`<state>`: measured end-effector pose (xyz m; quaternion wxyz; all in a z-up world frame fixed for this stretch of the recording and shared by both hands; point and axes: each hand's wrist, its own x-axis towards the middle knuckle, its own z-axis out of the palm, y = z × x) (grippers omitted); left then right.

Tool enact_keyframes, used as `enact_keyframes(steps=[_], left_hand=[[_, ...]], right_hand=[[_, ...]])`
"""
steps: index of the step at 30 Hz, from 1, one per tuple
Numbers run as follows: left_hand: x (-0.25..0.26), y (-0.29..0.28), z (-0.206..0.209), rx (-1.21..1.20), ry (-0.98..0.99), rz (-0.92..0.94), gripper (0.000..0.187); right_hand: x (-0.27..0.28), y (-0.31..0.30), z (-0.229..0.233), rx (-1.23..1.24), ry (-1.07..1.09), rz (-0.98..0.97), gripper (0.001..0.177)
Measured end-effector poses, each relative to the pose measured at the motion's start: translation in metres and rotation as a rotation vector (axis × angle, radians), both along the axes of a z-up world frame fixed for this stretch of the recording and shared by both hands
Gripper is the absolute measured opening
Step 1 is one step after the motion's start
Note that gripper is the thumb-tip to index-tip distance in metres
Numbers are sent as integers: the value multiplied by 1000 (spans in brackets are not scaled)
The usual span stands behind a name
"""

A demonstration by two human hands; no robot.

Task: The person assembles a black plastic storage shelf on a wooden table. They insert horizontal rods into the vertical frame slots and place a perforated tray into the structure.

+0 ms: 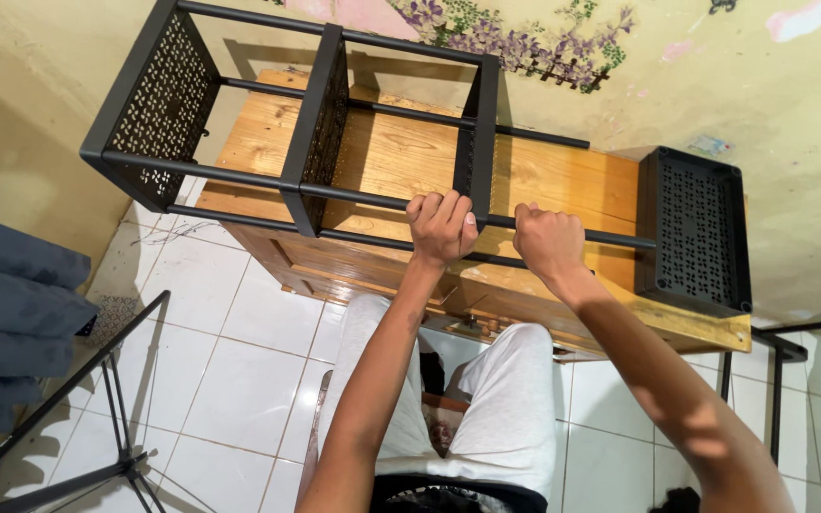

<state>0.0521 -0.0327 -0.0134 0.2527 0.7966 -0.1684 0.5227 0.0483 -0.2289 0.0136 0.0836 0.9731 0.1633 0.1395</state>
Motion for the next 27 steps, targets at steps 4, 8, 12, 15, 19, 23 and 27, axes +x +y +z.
enact_keyframes(steps=[4,8,12,15,19,23,27], left_hand=[[1,0,0,7,7,12,20],[-4,0,6,7,31,4,17],[-10,0,12,-10,21,0,16],[-11,1,11,-16,40,-12,17],[-11,1,11,-27,45,-15,17],[-13,1,13,-36,57,-30,17],[-15,3,17,-46,84,-51,17]], right_hand=[[12,-7,14,144,182,102,2],[42,-10,40,210,839,49,11],[32,1,52,220,750,-3,20],[-9,16,44,129,286,7,14],[-57,31,35,101,-209,220,42],[-58,30,25,34,-466,267,49],[-32,17,3,-55,-397,192,23]])
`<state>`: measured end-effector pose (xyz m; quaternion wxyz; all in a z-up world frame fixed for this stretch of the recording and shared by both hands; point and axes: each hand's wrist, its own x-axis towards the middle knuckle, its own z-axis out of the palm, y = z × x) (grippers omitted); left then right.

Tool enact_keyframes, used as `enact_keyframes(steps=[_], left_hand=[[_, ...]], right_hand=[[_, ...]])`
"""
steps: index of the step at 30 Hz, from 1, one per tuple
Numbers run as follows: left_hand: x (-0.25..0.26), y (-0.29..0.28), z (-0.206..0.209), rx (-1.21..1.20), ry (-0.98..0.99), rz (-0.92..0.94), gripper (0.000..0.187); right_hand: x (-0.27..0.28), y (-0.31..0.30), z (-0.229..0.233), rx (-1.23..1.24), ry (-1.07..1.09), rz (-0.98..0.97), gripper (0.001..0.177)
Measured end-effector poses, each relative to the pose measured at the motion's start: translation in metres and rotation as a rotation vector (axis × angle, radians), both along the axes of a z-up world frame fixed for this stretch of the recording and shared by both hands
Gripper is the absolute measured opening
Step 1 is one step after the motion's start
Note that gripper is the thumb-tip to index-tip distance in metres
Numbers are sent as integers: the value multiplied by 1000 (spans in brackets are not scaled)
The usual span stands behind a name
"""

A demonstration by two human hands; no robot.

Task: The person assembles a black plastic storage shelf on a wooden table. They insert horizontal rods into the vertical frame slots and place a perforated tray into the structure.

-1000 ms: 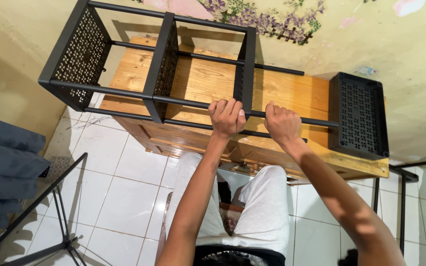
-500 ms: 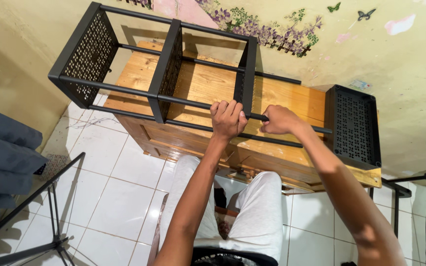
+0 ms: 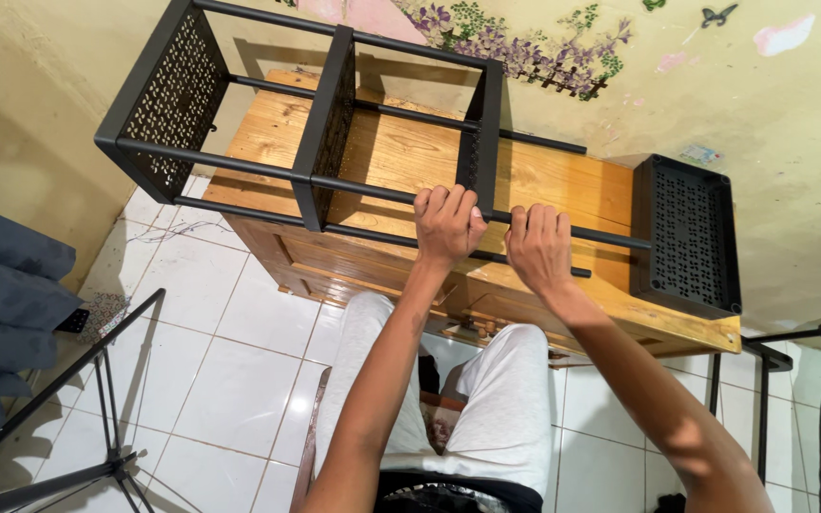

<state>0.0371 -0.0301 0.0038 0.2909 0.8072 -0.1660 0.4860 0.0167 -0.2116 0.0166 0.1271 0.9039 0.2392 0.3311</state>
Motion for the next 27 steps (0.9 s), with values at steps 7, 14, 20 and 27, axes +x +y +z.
enact_keyframes(steps=[7,14,20,27], left_hand=[[2,3,0,19,28,-2,15],[3,2,-7,31,-1,26,15],[4,2,-5,23,-43,37,15],[6,3,-6,40,-81,40,17]], right_hand=[[35,-9,-12,25,267,-153,6],[67,-9,41,161,1115,-217,13],[73,4,52,157,1230,-331,28],[4,24,23,87,320,-108,35]])
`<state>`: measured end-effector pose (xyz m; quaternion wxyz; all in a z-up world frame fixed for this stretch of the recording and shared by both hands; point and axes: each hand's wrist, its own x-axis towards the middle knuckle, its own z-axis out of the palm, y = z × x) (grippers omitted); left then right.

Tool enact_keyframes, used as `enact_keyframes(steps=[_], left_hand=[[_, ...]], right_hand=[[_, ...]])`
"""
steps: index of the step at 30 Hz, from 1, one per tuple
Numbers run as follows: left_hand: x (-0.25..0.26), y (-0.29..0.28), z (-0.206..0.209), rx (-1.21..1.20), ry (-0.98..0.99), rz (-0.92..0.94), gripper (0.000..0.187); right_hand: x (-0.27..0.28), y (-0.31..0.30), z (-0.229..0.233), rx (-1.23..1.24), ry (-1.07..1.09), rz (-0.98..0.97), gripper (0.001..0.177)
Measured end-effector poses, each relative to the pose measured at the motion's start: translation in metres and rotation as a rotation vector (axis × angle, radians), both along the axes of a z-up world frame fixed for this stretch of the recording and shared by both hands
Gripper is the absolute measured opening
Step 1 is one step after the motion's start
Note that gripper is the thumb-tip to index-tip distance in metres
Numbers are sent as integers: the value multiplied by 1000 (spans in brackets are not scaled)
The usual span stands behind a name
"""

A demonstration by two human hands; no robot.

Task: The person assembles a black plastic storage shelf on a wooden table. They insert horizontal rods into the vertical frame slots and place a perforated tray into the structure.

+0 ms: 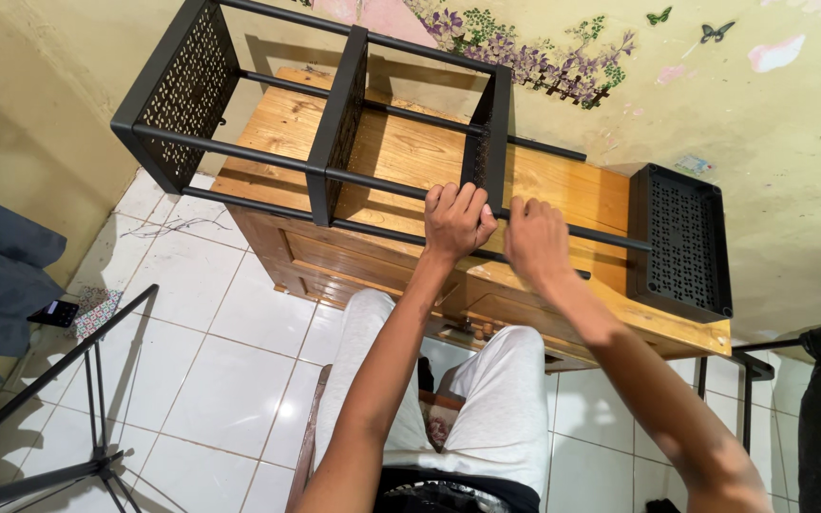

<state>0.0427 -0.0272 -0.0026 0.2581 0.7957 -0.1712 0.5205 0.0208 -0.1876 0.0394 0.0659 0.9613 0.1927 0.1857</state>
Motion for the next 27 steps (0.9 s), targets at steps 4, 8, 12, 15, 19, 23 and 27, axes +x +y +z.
enact_keyframes(steps=[4,8,12,15,19,23,27], left_hand=[[-1,2,-1,2,-13,0,17],[-1,4,-2,9,-22,-25,17],[0,6,-2,7,-10,-36,17],[1,5,-3,23,13,-21,17],[1,6,-5,34,21,-46,17],[-2,11,0,46,41,-93,19],[-7,16,3,36,78,-189,26]], right_hand=[[-21,17,-6,-60,-289,69,38],[-1,17,-12,-2,-172,2,18],[30,6,-18,75,221,-173,9],[48,0,-17,44,290,-122,8],[83,-13,8,74,785,-3,22],[85,-6,27,170,1150,-172,45],[57,-6,22,84,679,-49,38]])
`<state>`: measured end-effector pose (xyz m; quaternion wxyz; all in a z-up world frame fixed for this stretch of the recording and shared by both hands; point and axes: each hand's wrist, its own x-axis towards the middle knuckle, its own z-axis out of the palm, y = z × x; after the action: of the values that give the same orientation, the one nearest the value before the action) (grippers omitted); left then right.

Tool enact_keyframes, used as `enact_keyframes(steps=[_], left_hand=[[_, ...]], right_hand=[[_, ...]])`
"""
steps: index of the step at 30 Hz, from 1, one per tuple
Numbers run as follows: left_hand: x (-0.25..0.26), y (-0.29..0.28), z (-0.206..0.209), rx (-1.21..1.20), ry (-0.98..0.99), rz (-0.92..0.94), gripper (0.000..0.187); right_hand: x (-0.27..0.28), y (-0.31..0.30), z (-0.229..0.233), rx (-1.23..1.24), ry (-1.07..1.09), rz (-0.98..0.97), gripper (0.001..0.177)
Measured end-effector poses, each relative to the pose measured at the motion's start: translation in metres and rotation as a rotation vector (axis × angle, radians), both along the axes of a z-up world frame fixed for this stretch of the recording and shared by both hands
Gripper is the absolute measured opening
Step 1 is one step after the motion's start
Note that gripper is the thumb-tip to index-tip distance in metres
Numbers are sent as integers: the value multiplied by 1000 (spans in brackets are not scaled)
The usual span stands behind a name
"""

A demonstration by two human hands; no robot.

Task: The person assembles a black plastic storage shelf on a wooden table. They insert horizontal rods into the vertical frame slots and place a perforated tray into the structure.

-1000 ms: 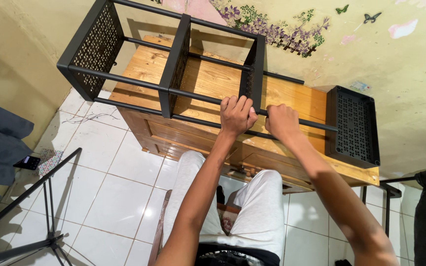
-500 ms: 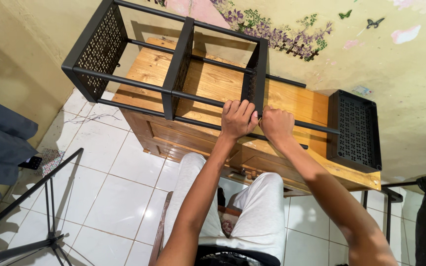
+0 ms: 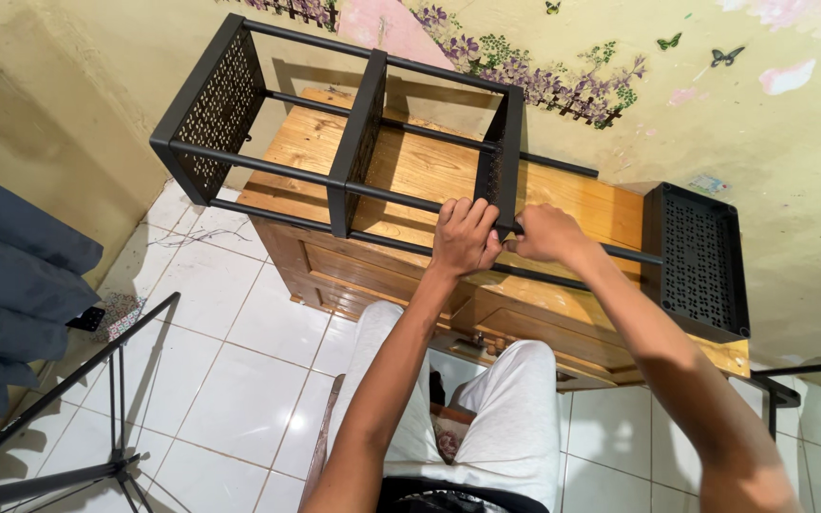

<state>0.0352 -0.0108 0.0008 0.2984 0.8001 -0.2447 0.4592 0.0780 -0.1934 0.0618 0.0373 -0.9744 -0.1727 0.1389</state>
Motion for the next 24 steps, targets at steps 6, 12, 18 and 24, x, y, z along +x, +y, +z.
enact_keyframes(steps=[6,12,18,24], left_hand=[[-11,6,17,118,146,26,35],[-11,3,37,334,409,89,48],[5,-12,39,428,582,187,48],[10,-6,37,406,532,126,47]], right_hand=[[-56,-30,-15,-7,-660,185,29],[-74,-32,-32,-203,-963,180,26],[-47,-29,-57,-70,-891,114,19],[-25,-36,-56,-109,-646,46,21]])
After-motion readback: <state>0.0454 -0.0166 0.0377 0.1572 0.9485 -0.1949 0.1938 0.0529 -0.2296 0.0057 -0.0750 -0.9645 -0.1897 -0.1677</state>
